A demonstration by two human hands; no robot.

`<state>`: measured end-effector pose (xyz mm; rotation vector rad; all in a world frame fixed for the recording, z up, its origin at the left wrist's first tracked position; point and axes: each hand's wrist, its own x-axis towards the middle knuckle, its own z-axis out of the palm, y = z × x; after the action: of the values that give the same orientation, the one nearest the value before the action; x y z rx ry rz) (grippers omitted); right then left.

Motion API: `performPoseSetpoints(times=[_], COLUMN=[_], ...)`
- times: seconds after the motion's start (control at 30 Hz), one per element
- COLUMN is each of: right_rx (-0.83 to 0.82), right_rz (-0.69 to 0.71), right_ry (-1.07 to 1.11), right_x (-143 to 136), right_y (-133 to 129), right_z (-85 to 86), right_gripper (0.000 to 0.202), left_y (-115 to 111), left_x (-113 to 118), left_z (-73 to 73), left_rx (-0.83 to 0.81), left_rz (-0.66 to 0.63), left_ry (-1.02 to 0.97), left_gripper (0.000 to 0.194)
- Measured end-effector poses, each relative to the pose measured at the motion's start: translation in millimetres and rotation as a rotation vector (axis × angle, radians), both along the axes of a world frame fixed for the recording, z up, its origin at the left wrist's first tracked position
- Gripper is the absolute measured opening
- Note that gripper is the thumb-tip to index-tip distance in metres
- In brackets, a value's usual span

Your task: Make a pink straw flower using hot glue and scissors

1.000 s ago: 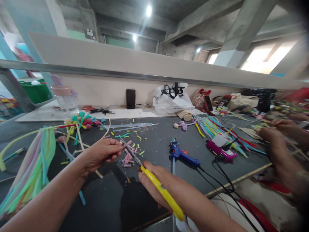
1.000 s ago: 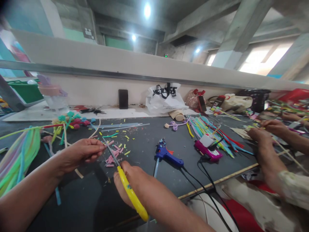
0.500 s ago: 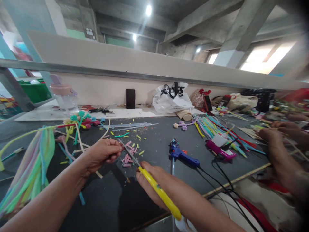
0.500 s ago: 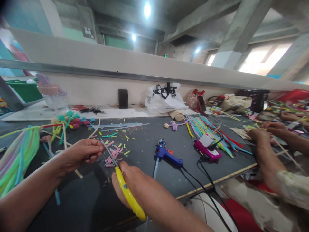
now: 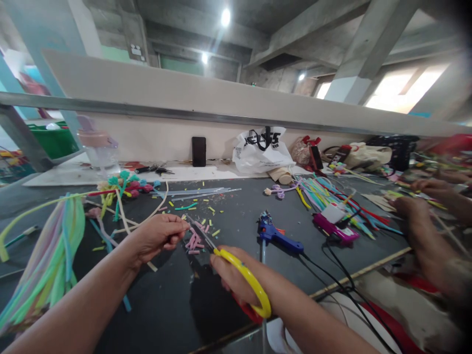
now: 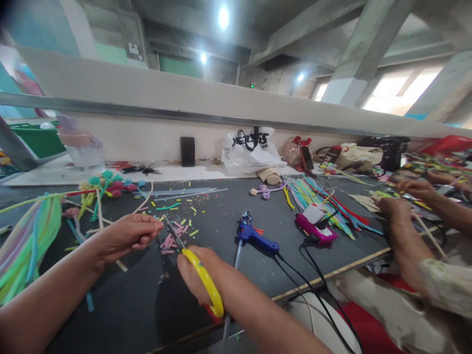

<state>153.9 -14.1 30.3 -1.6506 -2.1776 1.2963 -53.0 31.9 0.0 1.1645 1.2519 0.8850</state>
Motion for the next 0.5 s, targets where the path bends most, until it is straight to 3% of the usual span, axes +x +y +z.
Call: performPoseSetpoints(times=[0.17, 0.33, 0.4, 0.5], right_rx=[-0.222, -0.483, -0.484, -0.271], right_rz=[-0.014, 0.061, 0.088, 0.059], right_ry=[0.206, 0.538, 0.502, 0.339], right_x=[13.1, 24.3, 25.6, 21.0], right_y=[8.8, 19.8, 21.1, 25.2], right_z=[-4.6, -10.4, -11.3, -2.6], right_gripper=[0.043, 0.039, 0.045, 0.053], left_y=[1.3, 1.9, 3.7, 8.0], left_x=[2.5, 5.1, 3.9, 1.9], left_z=[-0.9, -1.8, -5.0, -12.2], left_rx=[0.152, 0.363, 0.443, 0.591], left_rz=[0.004, 0.019, 0.079, 0.196], left_ry=[0.173, 0.331, 0.399, 0.495], left_gripper=[0.019, 0.012, 0.008, 0.018])
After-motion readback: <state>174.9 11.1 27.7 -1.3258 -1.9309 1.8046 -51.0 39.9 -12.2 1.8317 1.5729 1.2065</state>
